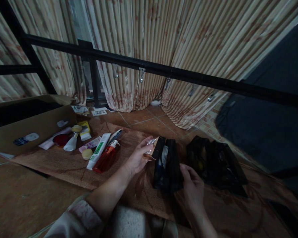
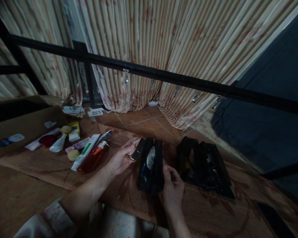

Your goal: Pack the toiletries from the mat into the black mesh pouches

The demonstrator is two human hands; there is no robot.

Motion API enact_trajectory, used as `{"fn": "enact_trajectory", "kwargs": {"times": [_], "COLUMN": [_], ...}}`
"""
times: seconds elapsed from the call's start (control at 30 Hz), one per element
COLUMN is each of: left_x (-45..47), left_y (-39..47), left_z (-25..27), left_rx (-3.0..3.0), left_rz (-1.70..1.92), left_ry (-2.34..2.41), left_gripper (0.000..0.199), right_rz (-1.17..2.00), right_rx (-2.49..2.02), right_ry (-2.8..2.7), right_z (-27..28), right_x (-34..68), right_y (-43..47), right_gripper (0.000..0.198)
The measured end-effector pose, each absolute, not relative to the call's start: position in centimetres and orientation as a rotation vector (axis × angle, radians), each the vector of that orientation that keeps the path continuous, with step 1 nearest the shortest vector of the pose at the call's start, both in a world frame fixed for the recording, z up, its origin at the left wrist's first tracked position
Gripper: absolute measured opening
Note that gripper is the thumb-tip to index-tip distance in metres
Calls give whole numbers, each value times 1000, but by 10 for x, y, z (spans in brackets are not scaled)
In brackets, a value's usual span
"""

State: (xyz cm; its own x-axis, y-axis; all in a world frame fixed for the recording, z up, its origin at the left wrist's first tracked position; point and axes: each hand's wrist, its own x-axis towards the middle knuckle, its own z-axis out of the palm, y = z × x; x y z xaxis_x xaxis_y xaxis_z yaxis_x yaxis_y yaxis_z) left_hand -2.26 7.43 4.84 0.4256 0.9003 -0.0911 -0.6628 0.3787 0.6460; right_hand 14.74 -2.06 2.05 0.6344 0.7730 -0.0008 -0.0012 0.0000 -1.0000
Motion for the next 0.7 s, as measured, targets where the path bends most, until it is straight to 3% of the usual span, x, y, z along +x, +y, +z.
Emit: {"fn": "enact_trajectory", "kwargs": {"times": [0.17, 0.7], "left_x": [-18, -12], "left_y": [73, 69], "left_z": [50, 49], "left_rx": [672, 794], "left_rz": [1117, 1148], "left_ry": [539, 642], "left_gripper": [70, 64], "right_rz": [708, 701], "right_rx": [-1437, -1428], "right_ry": [-673, -712], "right_z": [20, 14], "right_x": [146, 151], "right_y": [-21, -21], "right_gripper": [37, 32]}}
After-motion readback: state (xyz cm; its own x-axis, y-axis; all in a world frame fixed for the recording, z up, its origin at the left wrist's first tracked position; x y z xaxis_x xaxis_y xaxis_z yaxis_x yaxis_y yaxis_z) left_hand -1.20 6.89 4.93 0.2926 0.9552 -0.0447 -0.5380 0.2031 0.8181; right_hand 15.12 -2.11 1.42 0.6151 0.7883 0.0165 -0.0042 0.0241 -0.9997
